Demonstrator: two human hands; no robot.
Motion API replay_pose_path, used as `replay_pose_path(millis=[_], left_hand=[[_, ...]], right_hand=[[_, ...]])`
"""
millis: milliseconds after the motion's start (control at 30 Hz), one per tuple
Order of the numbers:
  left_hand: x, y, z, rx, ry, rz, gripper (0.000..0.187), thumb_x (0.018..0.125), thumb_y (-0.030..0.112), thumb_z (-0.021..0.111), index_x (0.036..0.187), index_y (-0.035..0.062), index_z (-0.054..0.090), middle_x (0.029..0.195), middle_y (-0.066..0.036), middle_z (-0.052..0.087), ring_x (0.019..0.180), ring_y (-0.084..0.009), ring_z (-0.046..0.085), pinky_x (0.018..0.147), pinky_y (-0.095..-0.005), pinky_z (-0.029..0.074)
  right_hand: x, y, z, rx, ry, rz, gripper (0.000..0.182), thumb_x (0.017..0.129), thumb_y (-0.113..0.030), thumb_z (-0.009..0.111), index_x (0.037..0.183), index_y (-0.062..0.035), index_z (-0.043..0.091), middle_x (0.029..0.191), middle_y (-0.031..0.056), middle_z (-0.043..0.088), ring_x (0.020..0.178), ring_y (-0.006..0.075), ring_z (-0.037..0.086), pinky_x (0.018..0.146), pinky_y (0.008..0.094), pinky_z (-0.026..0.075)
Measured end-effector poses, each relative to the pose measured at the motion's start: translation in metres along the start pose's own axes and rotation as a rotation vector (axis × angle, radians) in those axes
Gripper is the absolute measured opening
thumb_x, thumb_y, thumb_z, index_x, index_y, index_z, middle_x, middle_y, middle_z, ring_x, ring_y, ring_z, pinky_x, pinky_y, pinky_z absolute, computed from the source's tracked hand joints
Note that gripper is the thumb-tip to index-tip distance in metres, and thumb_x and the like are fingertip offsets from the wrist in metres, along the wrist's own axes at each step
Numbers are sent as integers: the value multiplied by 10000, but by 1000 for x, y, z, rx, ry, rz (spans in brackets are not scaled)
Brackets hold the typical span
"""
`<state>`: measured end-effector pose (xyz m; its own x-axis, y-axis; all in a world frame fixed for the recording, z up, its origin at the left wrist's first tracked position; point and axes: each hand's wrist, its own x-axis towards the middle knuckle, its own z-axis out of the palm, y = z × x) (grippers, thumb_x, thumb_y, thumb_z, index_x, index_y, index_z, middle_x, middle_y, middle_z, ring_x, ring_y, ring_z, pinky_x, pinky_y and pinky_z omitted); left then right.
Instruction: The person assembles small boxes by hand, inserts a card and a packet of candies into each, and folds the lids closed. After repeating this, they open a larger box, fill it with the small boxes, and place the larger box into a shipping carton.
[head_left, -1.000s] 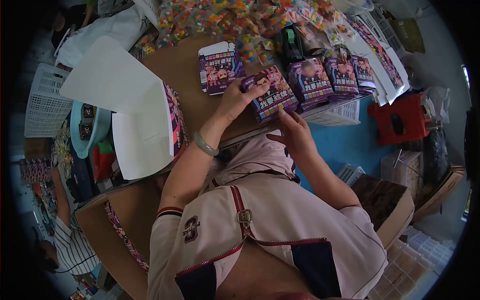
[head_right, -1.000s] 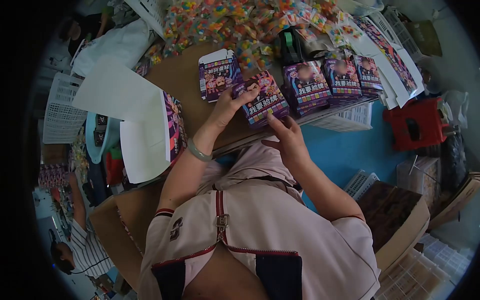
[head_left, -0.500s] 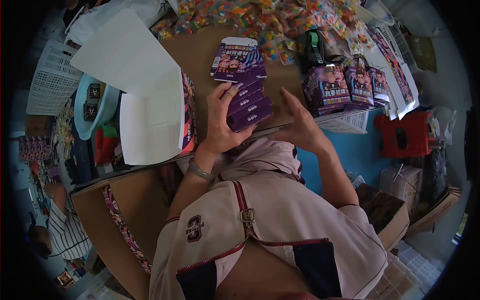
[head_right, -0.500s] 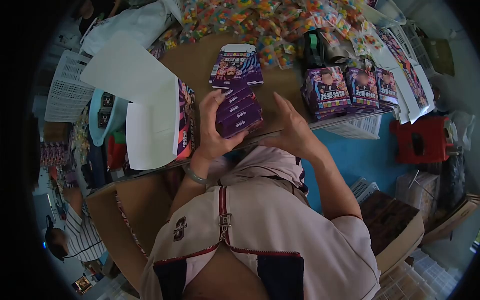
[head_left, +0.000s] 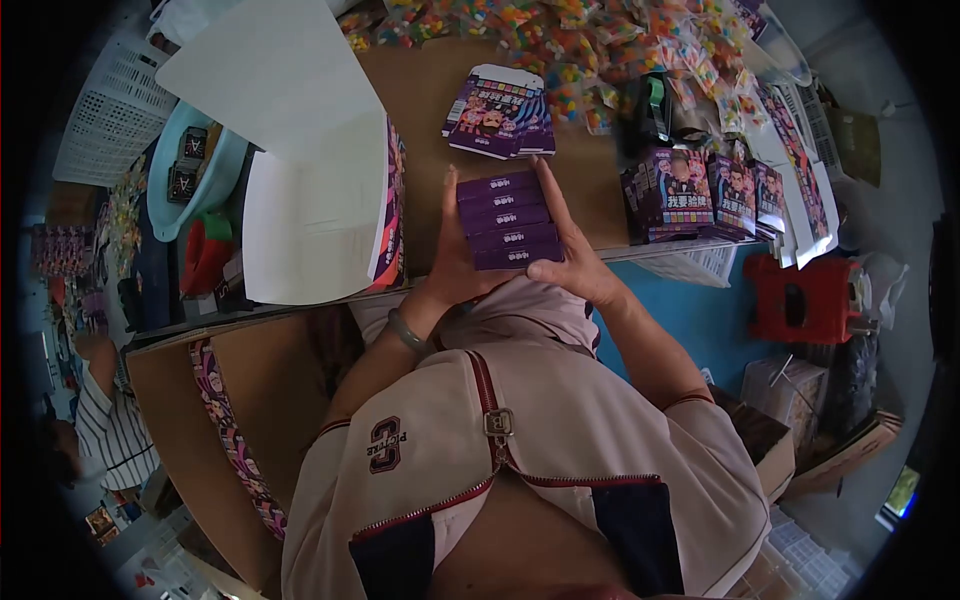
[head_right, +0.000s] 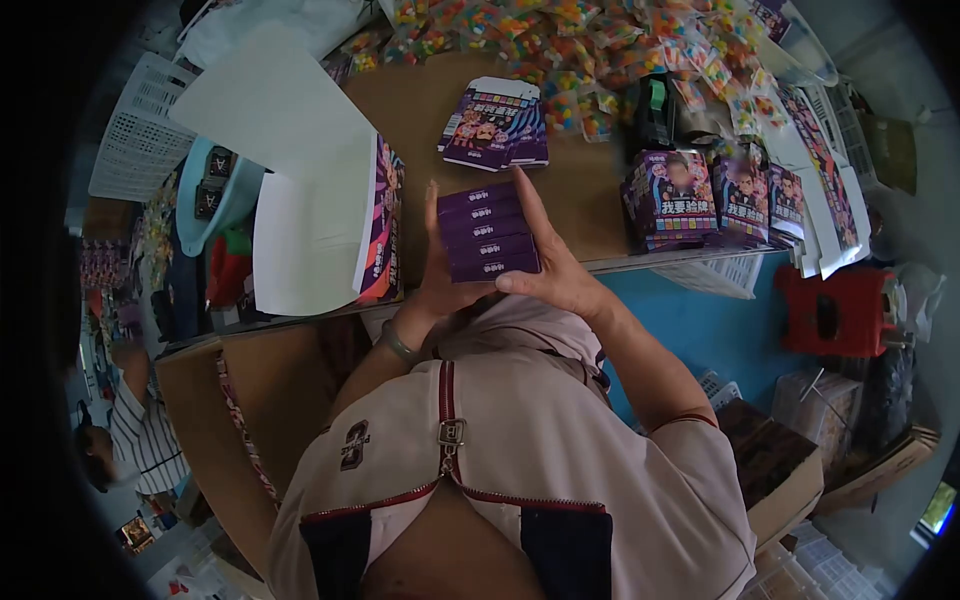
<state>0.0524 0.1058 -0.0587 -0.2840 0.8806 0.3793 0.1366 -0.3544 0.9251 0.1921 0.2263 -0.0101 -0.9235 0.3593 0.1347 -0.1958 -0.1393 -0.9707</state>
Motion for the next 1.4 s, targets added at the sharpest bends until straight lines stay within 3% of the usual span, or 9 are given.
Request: replay_pose_path(millis=[133,233,433,500,800,867,1033,1167,1400], left_hand=[[4,65,-18,-427,101,-203,1185,680,-9,758,1488,82,-104,1346,-165,481,1211,-249,533,1044,-413,410],[-19,98,-38,-943,90,-595,951,504,-30,627,1416,1,357,1313,-127,549,1200,-246,543,1041,-360,412],[-24,27,-28,-682,172,-535,651,732,46,719,1325,8,453,1236,-87,580,1168,-166,543,1012,-304,422],[-33,46,-18,-592,318,-154,565,836,95,703,1331,30,439,1272,-76,542,1191,-150,512,1007,-314,426],[-55,113,-52,-321,309,1,478,938,200,580,1361,55,411,1334,-88,497,1220,-189,494,1015,-376,421],[-43,99,-74,-1157,408,0,525,977,369,468,1392,61,374,1330,-106,501,1228,-244,495,1037,-437,395],[-83,166,-84,-104,1023,-140,688,958,537,361,1454,65,293,1317,-201,493,1170,-339,532,989,-459,421],[-69,235,-52,-727,216,442,781,896,557,519,1457,77,265,1202,-259,537,1035,-394,562,832,-456,456],[-96,255,-23,-793,392,555,777,853,515,611,1395,37,324,1152,-267,551,922,-385,584,716,-460,493]], right_hand=[[-4,-46,-26,-275,-180,51,1104,644,-232,808,1518,-76,151,1549,155,231,1409,305,278,1128,407,252],[21,-93,-36,-693,-420,-92,1070,553,-112,797,1483,-44,273,1536,172,265,1410,343,276,1122,424,260],[118,-120,24,-351,-1122,-420,1196,571,-342,899,1463,68,216,1505,283,235,1395,384,279,1103,441,258],[142,-100,48,50,-1349,-266,1252,571,-344,913,1478,62,152,1469,250,334,1344,347,377,1068,415,328],[189,-85,99,105,-1246,-168,1169,473,-228,930,1426,46,312,1321,156,518,1208,220,511,996,343,407],[194,-88,99,91,-985,-96,1075,432,-211,892,1365,31,416,1251,130,552,1140,212,544,999,319,398],[229,-69,96,1,-629,22,1010,467,-216,860,1350,24,433,1232,139,563,1137,223,550,1004,312,391],[246,-28,124,-409,-499,62,978,500,-261,851,1337,32,437,1204,157,574,1130,232,550,992,316,409],[244,7,173,-1281,-357,-254,947,521,-312,825,1334,-23,436,1232,201,522,1184,374,472,986,423,438]])
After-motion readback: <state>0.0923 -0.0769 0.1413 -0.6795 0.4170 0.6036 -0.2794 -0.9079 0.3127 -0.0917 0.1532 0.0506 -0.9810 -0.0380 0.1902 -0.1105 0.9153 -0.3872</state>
